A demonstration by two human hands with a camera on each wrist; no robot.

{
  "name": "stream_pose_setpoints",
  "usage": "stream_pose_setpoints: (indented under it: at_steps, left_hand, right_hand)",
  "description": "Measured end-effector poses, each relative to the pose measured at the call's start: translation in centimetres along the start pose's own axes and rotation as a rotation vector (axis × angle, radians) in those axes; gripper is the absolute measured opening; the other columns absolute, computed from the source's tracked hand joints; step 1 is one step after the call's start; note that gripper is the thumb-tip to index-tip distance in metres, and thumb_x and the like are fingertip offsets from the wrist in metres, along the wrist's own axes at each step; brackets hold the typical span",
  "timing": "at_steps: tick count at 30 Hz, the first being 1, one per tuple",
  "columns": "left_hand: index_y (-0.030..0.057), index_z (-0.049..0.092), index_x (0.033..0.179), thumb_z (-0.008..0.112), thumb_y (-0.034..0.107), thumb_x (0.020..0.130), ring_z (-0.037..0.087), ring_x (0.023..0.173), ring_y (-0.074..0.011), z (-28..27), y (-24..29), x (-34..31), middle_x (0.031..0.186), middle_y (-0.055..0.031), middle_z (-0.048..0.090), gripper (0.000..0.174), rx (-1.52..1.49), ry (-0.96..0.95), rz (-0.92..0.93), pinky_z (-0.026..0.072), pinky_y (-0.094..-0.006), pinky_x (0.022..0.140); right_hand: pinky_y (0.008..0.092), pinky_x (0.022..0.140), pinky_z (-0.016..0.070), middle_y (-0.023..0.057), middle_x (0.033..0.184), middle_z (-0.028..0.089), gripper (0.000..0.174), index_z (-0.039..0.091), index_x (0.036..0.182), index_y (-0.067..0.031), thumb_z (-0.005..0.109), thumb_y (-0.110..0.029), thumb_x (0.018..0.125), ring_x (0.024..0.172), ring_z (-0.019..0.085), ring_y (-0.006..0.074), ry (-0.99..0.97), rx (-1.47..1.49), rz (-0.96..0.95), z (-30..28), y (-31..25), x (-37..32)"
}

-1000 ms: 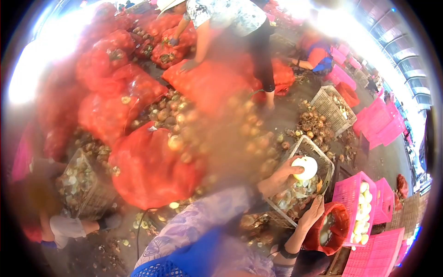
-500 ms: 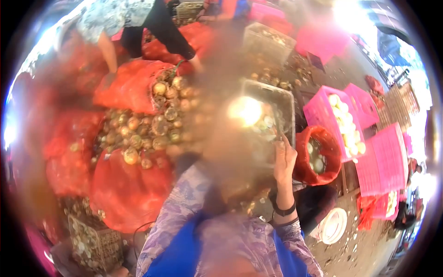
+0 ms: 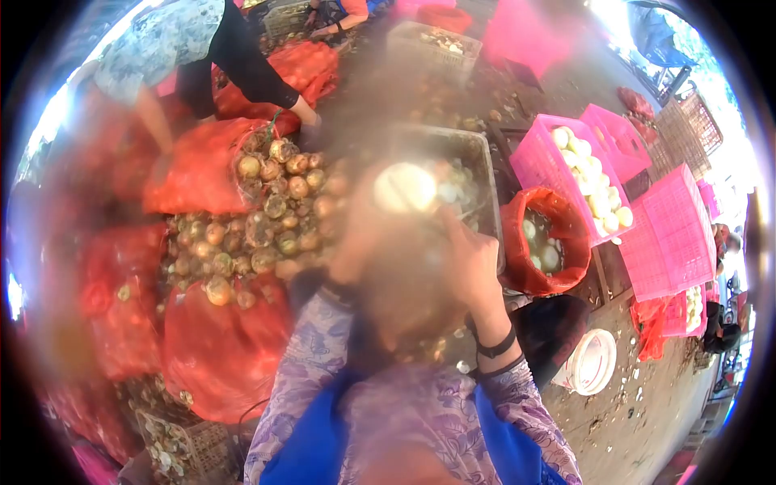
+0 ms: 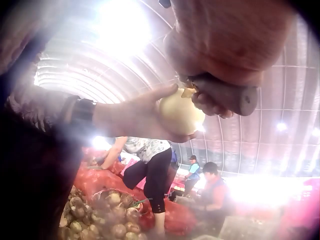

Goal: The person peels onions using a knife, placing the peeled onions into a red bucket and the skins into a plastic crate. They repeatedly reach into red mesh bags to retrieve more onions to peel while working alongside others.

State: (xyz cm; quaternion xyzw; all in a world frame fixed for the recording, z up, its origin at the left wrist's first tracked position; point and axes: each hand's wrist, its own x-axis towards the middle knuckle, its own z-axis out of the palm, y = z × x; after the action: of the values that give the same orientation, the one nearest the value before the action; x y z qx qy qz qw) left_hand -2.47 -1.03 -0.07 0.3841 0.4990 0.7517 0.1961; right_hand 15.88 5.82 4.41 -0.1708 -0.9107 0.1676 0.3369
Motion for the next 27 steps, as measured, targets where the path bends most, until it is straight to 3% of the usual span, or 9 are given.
stream_pose_setpoints:
  at_steps: [4, 6, 10, 13, 15, 18, 22, 26, 27]
  left_hand:
    - [0.0013, 0.054, 0.138, 0.086, 0.007, 0.061, 0.061, 0.113, -0.0171, 0.7, 1.8, -0.1, 0.124, -0.0072, 0.062, 0.083, -0.112, -0.016, -0.094, 0.0503, -0.0324, 0.1]
    - [0.0002, 0.054, 0.137, 0.085, 0.005, 0.061, 0.063, 0.109, -0.0169, 1.9, 5.2, -0.2, 0.121, -0.0073, 0.064, 0.082, -0.244, -0.073, -0.237, 0.0519, -0.0317, 0.096]
    - [0.0, 0.054, 0.137, 0.084, 0.004, 0.061, 0.063, 0.107, -0.0167, -0.4, 0.7, -0.1, 0.12, -0.007, 0.064, 0.081, -0.111, -0.058, -0.127, 0.0528, -0.0312, 0.094]
    - [-0.0009, 0.054, 0.136, 0.082, 0.002, 0.061, 0.063, 0.107, -0.0167, 0.1, 2.2, -0.2, 0.12, -0.0075, 0.064, 0.08, -0.125, -0.083, -0.155, 0.0535, -0.031, 0.093]
    - [-0.0017, 0.055, 0.135, 0.081, 0.001, 0.06, 0.064, 0.107, -0.0179, 1.5, 5.4, -0.5, 0.119, -0.0079, 0.064, 0.079, -0.176, -0.038, -0.276, 0.0536, -0.0308, 0.093]
    - [-0.0021, 0.056, 0.134, 0.082, 0.003, 0.06, 0.064, 0.108, -0.0188, -1.4, -0.8, -0.1, 0.117, -0.0071, 0.064, 0.078, -0.135, -0.153, -0.115, 0.0534, -0.0313, 0.094]
    - [-0.0007, 0.056, 0.134, 0.084, 0.006, 0.059, 0.064, 0.109, -0.0191, 0.0, 4.7, -0.3, 0.118, -0.0058, 0.064, 0.08, -0.049, -0.034, -0.194, 0.0525, -0.0325, 0.097]
    - [0.0017, 0.056, 0.135, 0.087, 0.008, 0.059, 0.063, 0.112, -0.0175, -0.3, 3.1, -0.1, 0.123, -0.0057, 0.062, 0.082, -0.018, -0.035, -0.174, 0.0505, -0.033, 0.101]
    - [0.0025, 0.057, 0.135, 0.088, 0.007, 0.059, 0.062, 0.113, -0.017, -0.3, 2.9, -0.1, 0.126, -0.006, 0.061, 0.083, -0.016, -0.056, -0.186, 0.0499, -0.033, 0.102]
  right_hand:
    - [0.0424, 0.057, 0.0495, 0.0161, 0.074, 0.063, 0.068, 0.056, 0.141, -0.0038, 0.059, 0.001, 0.073, 0.06, 0.062, 0.0354, 0.013, -0.009, -0.044, -0.1, 0.7, 0.4]
    - [0.0419, 0.057, 0.0491, 0.0153, 0.075, 0.064, 0.068, 0.056, 0.141, -0.0036, 0.059, 0.0, 0.073, 0.061, 0.062, 0.034, 0.011, 0.02, -0.051, -0.3, 0.6, 0.8]
    - [0.0408, 0.059, 0.0496, 0.0134, 0.077, 0.065, 0.068, 0.055, 0.142, -0.0043, 0.061, -0.003, 0.074, 0.064, 0.063, 0.032, 0.01, -0.028, -0.063, -0.3, 0.4, 1.3]
    - [0.0406, 0.06, 0.0503, 0.0125, 0.079, 0.066, 0.066, 0.056, 0.142, -0.0057, 0.062, -0.005, 0.076, 0.067, 0.064, 0.0313, 0.009, -0.037, -0.081, -0.4, 0.4, 1.6]
    - [0.0417, 0.059, 0.0507, 0.0116, 0.08, 0.067, 0.063, 0.056, 0.141, -0.0079, 0.064, -0.008, 0.078, 0.063, 0.063, 0.0311, 0.015, -0.09, -0.162, -0.2, 1.2, 1.7]
    - [0.0439, 0.059, 0.0508, 0.0139, 0.079, 0.067, 0.061, 0.057, 0.14, -0.0096, 0.066, -0.011, 0.08, 0.062, 0.063, 0.0337, -0.007, -0.247, -0.071, 1.0, 5.9, 1.0]
    - [0.0488, 0.06, 0.0502, 0.0222, 0.075, 0.064, 0.059, 0.056, 0.141, -0.0121, 0.066, -0.012, 0.083, 0.067, 0.064, 0.041, -0.041, -0.221, 0.082, 1.6, 11.7, -1.0]
    - [0.0479, 0.06, 0.0503, 0.0225, 0.076, 0.064, 0.06, 0.056, 0.142, -0.0113, 0.066, -0.011, 0.082, 0.066, 0.064, 0.0411, 0.028, -0.162, 0.096, 1.9, 9.8, -0.2]
    - [0.0467, 0.06, 0.0504, 0.021, 0.076, 0.064, 0.059, 0.056, 0.141, -0.0108, 0.066, -0.011, 0.083, 0.065, 0.063, 0.0399, 0.035, -0.126, 0.015, 1.3, 7.7, 0.3]
